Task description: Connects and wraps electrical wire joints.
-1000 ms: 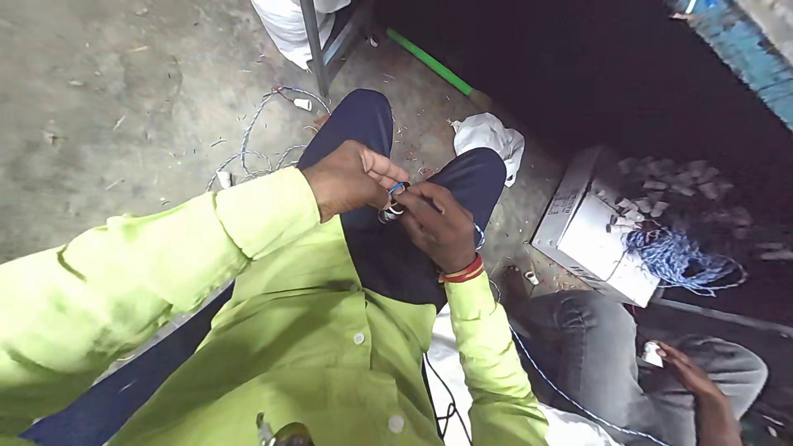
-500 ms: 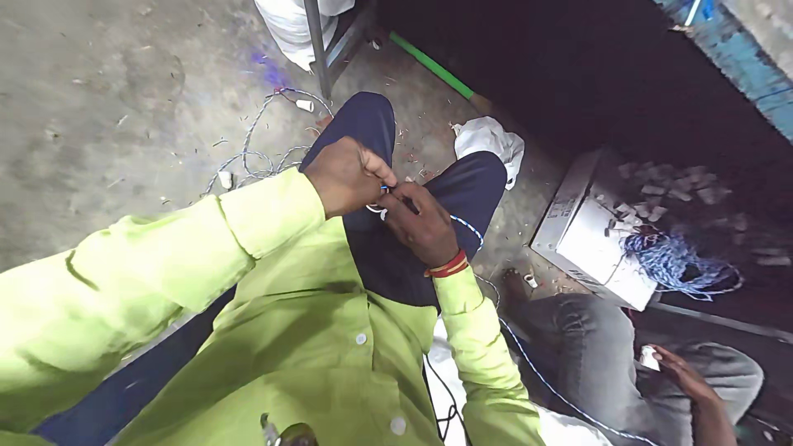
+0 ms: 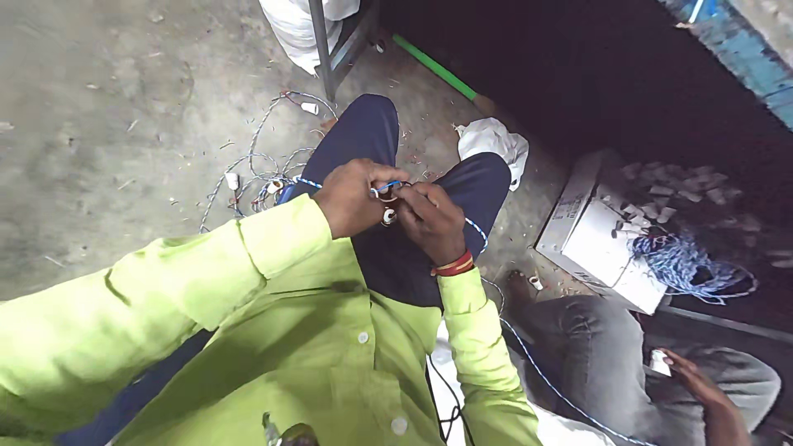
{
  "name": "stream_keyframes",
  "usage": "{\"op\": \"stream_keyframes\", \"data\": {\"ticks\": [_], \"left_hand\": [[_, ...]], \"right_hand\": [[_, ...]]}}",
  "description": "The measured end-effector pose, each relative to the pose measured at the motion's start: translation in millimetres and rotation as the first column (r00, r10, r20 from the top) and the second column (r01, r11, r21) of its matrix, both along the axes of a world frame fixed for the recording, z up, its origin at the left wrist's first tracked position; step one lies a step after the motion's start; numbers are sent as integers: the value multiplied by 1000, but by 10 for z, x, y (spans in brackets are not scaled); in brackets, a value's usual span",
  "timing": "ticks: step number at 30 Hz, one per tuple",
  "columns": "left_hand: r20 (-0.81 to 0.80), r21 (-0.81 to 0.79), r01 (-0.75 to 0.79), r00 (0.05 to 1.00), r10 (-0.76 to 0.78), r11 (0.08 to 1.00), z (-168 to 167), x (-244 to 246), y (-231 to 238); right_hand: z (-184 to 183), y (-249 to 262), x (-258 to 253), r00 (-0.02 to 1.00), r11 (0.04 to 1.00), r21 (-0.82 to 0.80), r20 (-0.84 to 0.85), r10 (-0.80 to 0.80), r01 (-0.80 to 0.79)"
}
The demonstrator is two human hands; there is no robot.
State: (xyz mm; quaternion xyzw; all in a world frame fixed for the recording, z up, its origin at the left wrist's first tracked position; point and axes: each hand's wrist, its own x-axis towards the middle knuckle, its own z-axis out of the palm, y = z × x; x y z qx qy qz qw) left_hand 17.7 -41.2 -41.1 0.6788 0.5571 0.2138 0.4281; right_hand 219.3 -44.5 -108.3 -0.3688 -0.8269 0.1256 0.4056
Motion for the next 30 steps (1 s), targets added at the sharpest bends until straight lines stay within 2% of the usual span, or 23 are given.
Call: {"op": "stream_keyframes", "data": {"ticks": [3,8,16,23,25,28,30], "left_hand": [[25,92,-39,999,37,995,-127,-8,-27],[169,-84,-22,985,36,996,-88,-43,-12],[100,-3,69,993,-68,998,-80,-76,87],[-18,-26,89,996,-89,996,9,-113,88],[-55,73,52,997,-48,996,-8,-96,18],[-69,316,-24,996,48,948,-69,-33,-66],[-79,310,-49,994,77,949,-60,-43,-28]], "right_hand": [[-1,20,1,1000,1000,-17,8,5,-5],[-8,8,12,1000,999,-47,-14,-1,1],[6,28,1,998,995,-84,26,54,-51],[80,-30,-24,988,991,-97,113,104,-93],[85,-13,-30,983,988,-102,134,125,-112],[142,52,-4,966,979,-137,189,177,-152],[180,81,43,954,966,-150,185,238,-212]]}}
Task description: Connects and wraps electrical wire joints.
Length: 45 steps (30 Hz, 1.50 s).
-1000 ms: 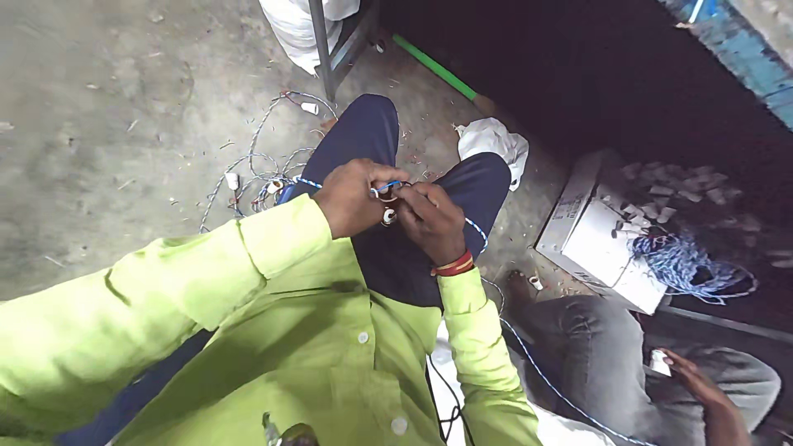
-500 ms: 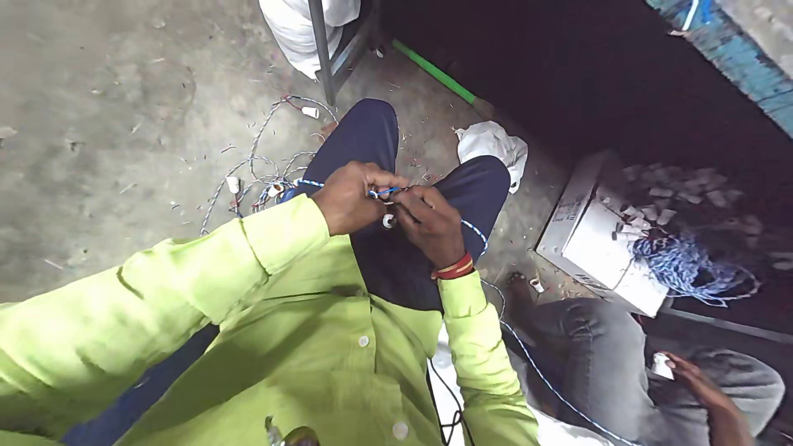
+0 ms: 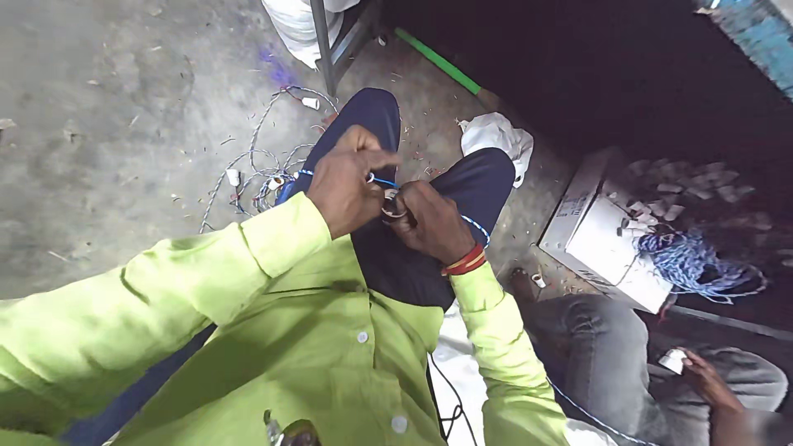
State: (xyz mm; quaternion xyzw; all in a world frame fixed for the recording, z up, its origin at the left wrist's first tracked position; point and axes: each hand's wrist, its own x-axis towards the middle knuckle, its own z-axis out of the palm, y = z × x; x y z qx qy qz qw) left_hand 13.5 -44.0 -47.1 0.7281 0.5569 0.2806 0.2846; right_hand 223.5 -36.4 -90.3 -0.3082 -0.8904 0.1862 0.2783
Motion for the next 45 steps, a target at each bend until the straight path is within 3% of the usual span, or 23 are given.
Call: {"op": "stream_keyframes", "data": {"ticks": [3,6,11,15,20,25,28,30,35,38,42,45], "left_hand": [[40,-140,66,997,-61,988,29,-71,131],[113,-353,120,990,-85,928,78,-73,170],[257,-420,140,966,-31,897,93,-11,134],[258,-343,184,961,-96,921,55,-6,132],[111,-287,156,985,-129,945,81,19,137],[-15,-19,173,985,-174,985,-14,79,127],[-75,255,228,974,-216,940,-72,88,92],[-127,415,274,962,-243,868,-92,74,73],[-185,639,307,951,-247,705,-109,-7,58],[-215,660,304,953,-216,687,-69,4,90],[-301,526,358,927,-225,772,-32,58,128],[-325,484,372,917,-232,792,-27,73,141]], "right_hand": [[-2,28,100,973,996,-61,-229,42,-57],[-86,-27,159,872,966,-260,-476,-115,-15],[-126,-156,93,745,887,-457,-567,-352,71],[-95,-155,102,730,854,-517,-560,-390,60],[-110,-211,114,749,842,-533,-523,-407,85],[-84,-214,53,760,845,-513,-488,-429,148],[-45,-206,41,756,806,-567,-448,-477,172],[-27,-246,36,735,745,-656,-444,-513,124],[153,-237,72,711,410,-902,-375,-595,-133],[180,27,11,737,329,-933,-324,-593,-145],[191,222,-13,824,234,-968,-203,-529,-89],[168,176,-30,852,319,-942,-248,-460,-102]]}}
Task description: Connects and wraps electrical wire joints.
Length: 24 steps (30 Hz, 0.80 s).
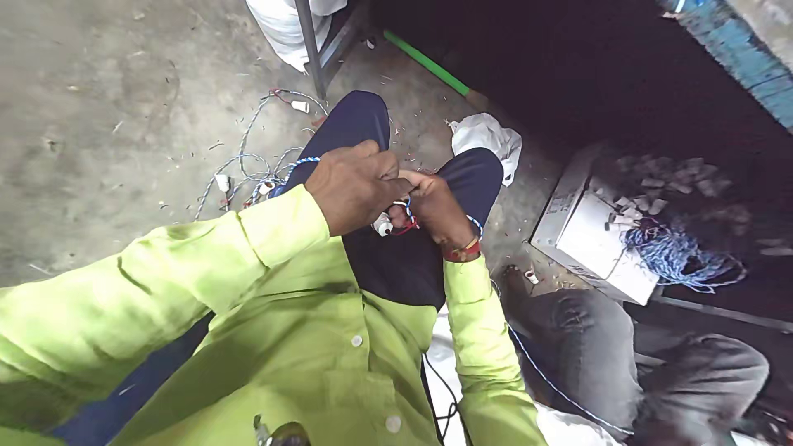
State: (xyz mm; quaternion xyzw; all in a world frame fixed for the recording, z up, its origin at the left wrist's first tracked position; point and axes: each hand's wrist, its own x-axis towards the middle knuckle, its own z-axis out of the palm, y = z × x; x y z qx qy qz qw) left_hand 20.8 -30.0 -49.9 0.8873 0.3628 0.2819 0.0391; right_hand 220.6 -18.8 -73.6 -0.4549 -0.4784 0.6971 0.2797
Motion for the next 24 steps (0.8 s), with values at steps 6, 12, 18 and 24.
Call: {"op": "stream_keyframes", "data": {"ticks": [6,12,18,24], "left_hand": [[-20,-249,-188,982,189,950,142,-41,30],[64,-522,-260,938,342,812,158,2,25],[269,-665,-185,844,463,724,116,75,-76],[320,-926,39,605,729,375,131,171,-107]], "right_hand": [[-98,-424,7,915,786,579,161,-371,217],[67,-650,-224,820,641,695,130,-557,326],[-15,-697,-346,887,874,153,-108,-449,461],[-99,-696,-366,836,829,160,-234,-496,536]]}}
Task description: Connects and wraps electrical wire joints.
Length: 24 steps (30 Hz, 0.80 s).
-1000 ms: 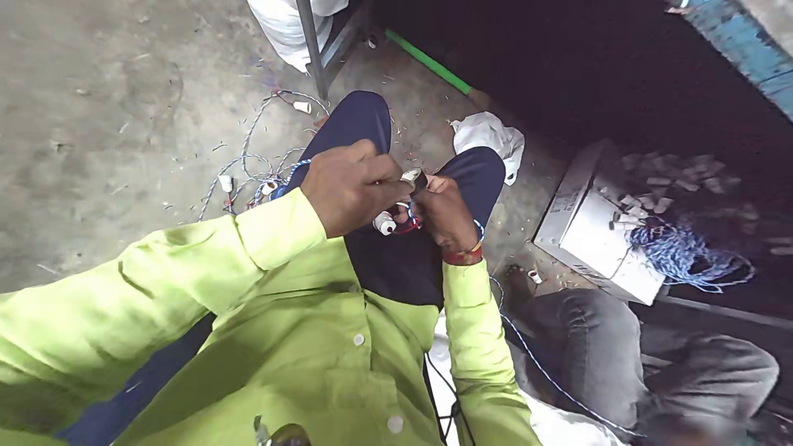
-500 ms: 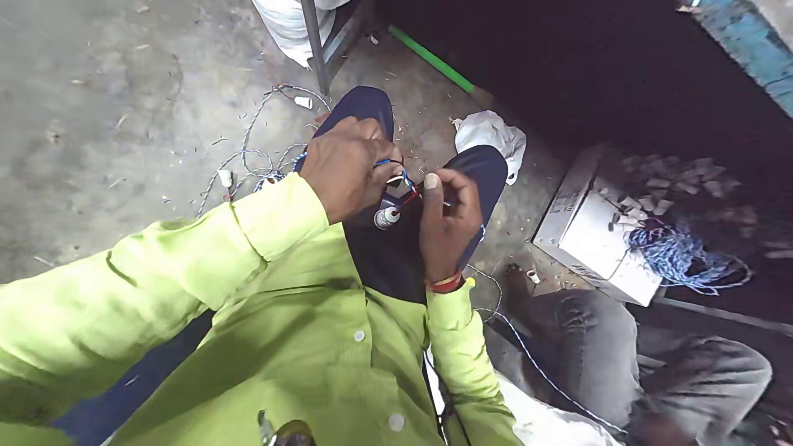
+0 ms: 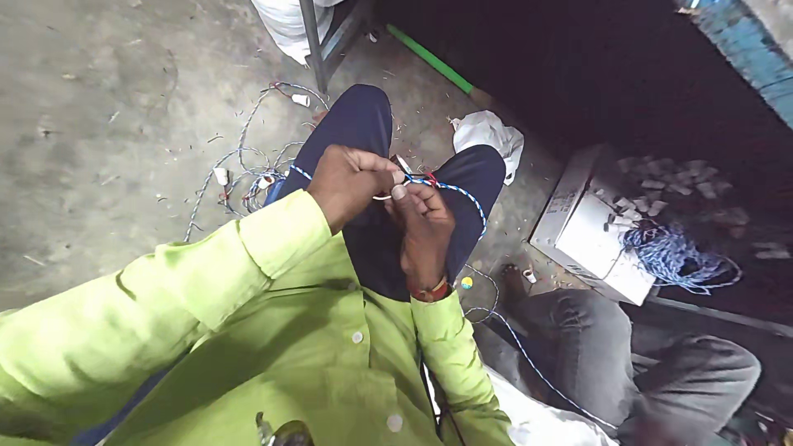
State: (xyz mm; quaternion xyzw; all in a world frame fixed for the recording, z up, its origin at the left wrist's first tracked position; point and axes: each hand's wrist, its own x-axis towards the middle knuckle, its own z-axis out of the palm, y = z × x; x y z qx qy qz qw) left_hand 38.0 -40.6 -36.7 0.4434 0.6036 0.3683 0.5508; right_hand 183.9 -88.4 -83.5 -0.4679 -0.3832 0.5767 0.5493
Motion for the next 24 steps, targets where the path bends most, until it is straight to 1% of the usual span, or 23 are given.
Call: {"op": "stream_keyframes", "data": {"ticks": [2,3,4,5,6,7,9,11,14,15,17,19,22,24], "left_hand": [[22,-38,-5,1000,6,999,29,20,-7],[-6,-5,11,1000,-11,1000,24,23,-15],[-70,71,46,997,-41,996,4,13,-17],[-167,165,102,983,-74,981,-18,-5,-19],[-268,252,161,959,-90,954,-35,-19,-26],[-337,315,196,938,-84,929,-36,-19,-34],[-424,375,238,904,-62,896,-9,-18,-53],[-476,407,284,877,-63,868,1,-34,-80],[-525,434,337,849,-70,836,13,-101,-111],[-535,436,351,842,-75,828,22,-126,-118],[-546,425,364,833,-87,829,40,-157,-128],[-546,416,361,833,-89,835,60,-168,-119],[-541,442,357,838,-73,823,34,-185,-94],[-539,457,358,840,-67,814,2,-186,-47]], "right_hand": [[-16,-21,-1,1000,999,-33,16,5,-5],[-21,-30,-1,999,999,-51,44,10,-8],[-27,-28,-9,996,998,-65,90,9,-3],[-39,-24,-22,991,998,-67,137,3,6],[-52,-30,-29,983,998,-60,183,-7,19],[-65,-28,-35,973,999,-42,229,-21,32],[-88,-23,-39,955,999,-2,294,-46,49],[-92,-38,-6,954,1000,12,300,7,-11],[-90,-9,-13,967,996,63,251,41,-59],[-99,19,-23,978,993,94,202,52,-72],[-130,80,-58,994,990,135,103,34,-48],[-131,99,-67,994,989,143,112,10,-26],[-95,22,-70,981,990,143,196,-9,-19],[-41,-12,-94,986,998,66,165,-34,24]]}}
